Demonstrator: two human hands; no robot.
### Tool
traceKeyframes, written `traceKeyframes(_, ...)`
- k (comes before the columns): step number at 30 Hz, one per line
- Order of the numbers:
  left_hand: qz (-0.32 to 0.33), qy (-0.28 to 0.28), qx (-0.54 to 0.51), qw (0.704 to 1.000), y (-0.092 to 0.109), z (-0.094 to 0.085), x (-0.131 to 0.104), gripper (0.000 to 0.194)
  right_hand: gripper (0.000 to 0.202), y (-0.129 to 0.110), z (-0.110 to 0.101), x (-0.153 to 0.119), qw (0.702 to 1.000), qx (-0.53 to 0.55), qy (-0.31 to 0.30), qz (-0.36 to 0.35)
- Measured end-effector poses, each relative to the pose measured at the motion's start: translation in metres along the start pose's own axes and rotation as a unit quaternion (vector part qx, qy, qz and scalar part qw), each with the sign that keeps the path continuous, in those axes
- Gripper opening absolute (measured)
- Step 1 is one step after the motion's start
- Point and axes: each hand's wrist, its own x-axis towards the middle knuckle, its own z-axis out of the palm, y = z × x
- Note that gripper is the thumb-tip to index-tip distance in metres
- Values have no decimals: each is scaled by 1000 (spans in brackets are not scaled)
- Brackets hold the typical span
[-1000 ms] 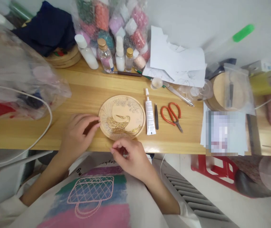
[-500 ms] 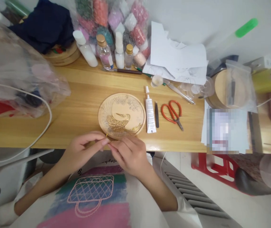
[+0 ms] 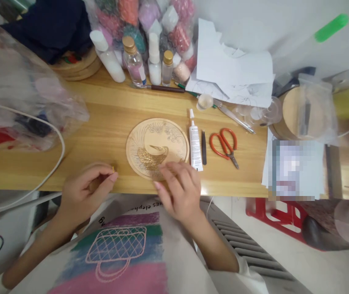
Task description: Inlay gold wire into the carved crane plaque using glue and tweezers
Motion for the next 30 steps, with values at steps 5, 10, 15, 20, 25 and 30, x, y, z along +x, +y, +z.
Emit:
traceKeyframes(5, 118, 75, 145, 980, -16, 1, 2, 14, 41, 22, -6, -6, 988, -139, -61, 16)
traceKeyframes(10, 134, 83, 167, 973, -20, 7, 4, 14, 52, 31, -4, -9, 981, -153, -116, -19)
traceKeyframes(15, 138, 91, 193, 967, -21, 8, 2, 13, 55, 34, 3, -10, 981, -145, -128, -20)
traceKeyframes(20, 155, 99, 213, 960, -25, 10, 1, 11, 57, 34, 7, -9, 979, -152, -136, -18)
traceKeyframes(25, 167, 93, 211, 959, -25, 11, 1, 12, 57, 33, 8, -9, 976, -173, -129, -31)
traceKeyframes(30, 168, 90, 222, 956, -24, 10, 1, 12, 57, 34, 8, -9, 978, -159, -134, -22)
